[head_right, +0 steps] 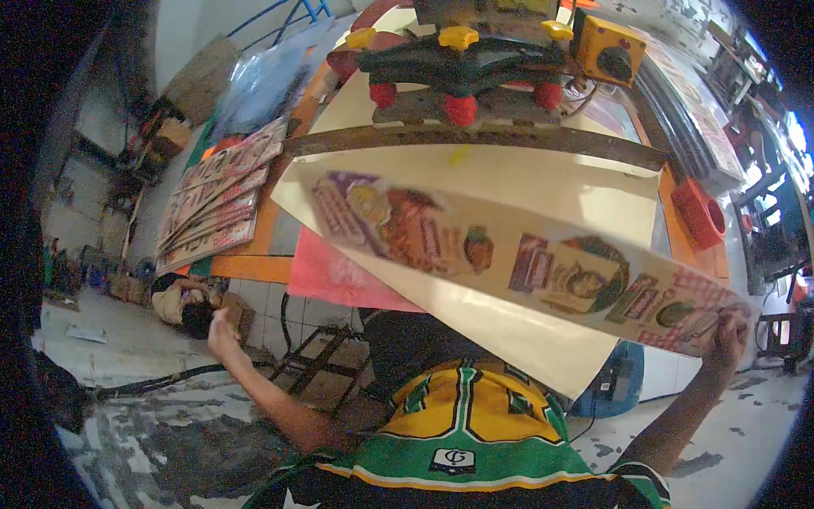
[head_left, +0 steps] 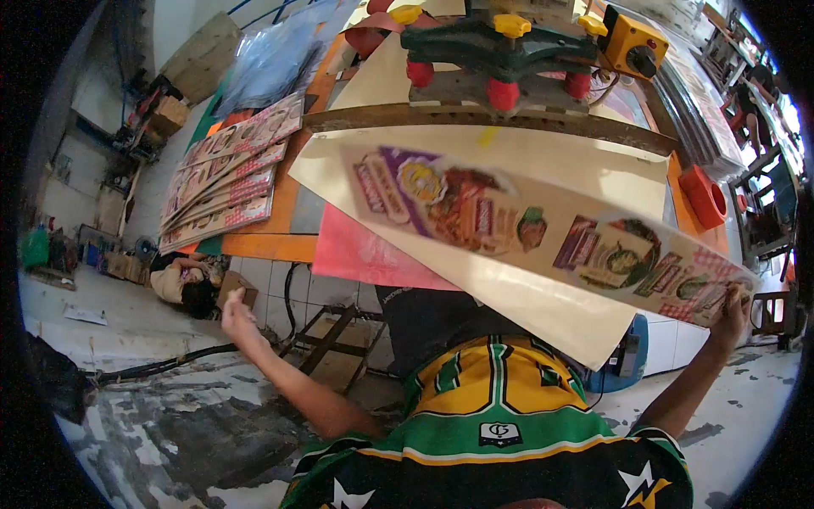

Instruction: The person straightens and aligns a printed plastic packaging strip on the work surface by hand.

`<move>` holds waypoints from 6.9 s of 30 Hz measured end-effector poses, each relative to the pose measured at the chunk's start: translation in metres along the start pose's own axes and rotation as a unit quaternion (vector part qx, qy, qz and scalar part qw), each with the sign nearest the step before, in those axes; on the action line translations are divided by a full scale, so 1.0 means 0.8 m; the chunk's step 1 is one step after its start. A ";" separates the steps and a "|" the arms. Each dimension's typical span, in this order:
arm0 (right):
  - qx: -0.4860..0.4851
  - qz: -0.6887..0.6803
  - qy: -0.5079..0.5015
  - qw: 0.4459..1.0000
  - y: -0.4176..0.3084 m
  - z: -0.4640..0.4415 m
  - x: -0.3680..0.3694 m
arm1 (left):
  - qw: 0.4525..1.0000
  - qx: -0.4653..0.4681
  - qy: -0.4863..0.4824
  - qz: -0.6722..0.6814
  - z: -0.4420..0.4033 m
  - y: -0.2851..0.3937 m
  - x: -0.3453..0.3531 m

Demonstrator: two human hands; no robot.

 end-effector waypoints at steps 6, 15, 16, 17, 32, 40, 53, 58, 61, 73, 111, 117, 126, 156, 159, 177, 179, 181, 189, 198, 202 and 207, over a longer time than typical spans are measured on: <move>0.026 -0.042 0.000 0.999 -0.035 0.012 0.102 | 0.921 -0.111 -0.182 -0.326 0.013 0.013 0.007; 0.039 -0.035 0.002 0.999 -0.026 0.009 0.135 | 0.974 0.130 -0.187 -0.011 0.076 0.118 0.147; 0.038 -0.036 0.000 0.999 -0.013 0.005 0.131 | 0.964 0.106 -0.241 0.047 0.083 0.120 0.160; 0.049 -0.040 -0.014 0.998 0.004 0.000 0.119 | 0.963 0.107 -0.241 0.048 0.093 0.126 0.173; 0.126 -0.100 -0.137 0.977 -0.110 0.038 0.401 | 0.879 -0.203 -0.156 0.403 0.133 0.108 0.199; 0.111 -0.081 -0.146 0.980 -0.132 0.054 0.455 | 0.881 -0.215 -0.116 0.406 0.161 0.083 0.208; 0.095 -0.100 -0.240 0.961 -0.146 0.065 0.494 | 0.829 -0.249 -0.248 0.434 0.238 0.086 0.242; 0.047 -0.111 -0.270 0.955 -0.142 0.061 0.492 | 0.828 -0.235 -0.225 0.456 0.215 0.081 0.230; 0.073 -0.048 -0.286 0.954 -0.145 0.053 0.475 | 0.817 -0.247 -0.231 0.467 0.202 0.075 0.223; 0.052 0.003 -0.405 0.913 -0.152 0.062 0.461 | 0.823 -0.236 -0.233 0.462 0.206 0.082 0.227; 0.085 -0.154 -0.380 0.908 -0.154 0.101 0.442 | 0.862 -0.201 -0.193 0.423 0.190 0.099 0.220; 0.111 -0.224 -0.407 0.878 -0.153 0.102 0.446 | 0.820 -0.270 -0.224 0.452 0.193 0.103 0.232; 0.019 -0.181 -0.397 0.900 -0.129 0.105 0.462 | 0.806 -0.277 -0.227 0.471 0.196 0.085 0.236; 0.039 0.055 -0.082 0.994 -0.052 0.010 0.304 | 0.896 0.041 -0.231 0.377 0.167 0.168 0.224; 0.046 0.026 -0.091 0.994 -0.039 0.004 0.298 | 0.901 0.077 -0.226 0.362 0.174 0.185 0.228; 0.039 0.023 -0.094 0.995 -0.030 0.001 0.300 | 0.897 0.105 -0.231 0.361 0.180 0.177 0.230; 0.042 0.025 -0.096 0.994 -0.031 0.001 0.300 | 0.898 0.107 -0.232 0.359 0.179 0.177 0.229; 0.046 0.030 -0.099 0.994 -0.037 0.003 0.301 | 0.898 0.110 -0.234 0.357 0.179 0.177 0.229; 0.031 0.025 -0.077 0.996 -0.030 0.003 0.301 | 0.887 0.101 -0.249 0.375 0.183 0.176 0.228; 0.033 0.017 -0.061 0.997 -0.028 -0.001 0.306 | 0.870 0.051 -0.272 0.407 0.185 0.163 0.228; 0.046 -0.012 -0.061 0.997 -0.023 -0.003 0.310 | 0.883 -0.022 -0.262 0.389 0.201 0.155 0.234; 0.044 -0.009 -0.068 0.997 -0.026 0.000 0.314 | 0.892 -0.038 -0.255 0.372 0.213 0.155 0.243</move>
Point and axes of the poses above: each hand's wrist, its own z-axis away from the middle knuckle, its own x-axis out of the palm, y = z × x, the point moved 1 cm from there along -z, towards the middle knuckle, and after that the axes turned 5 degrees about z, right-handed, at the moved point
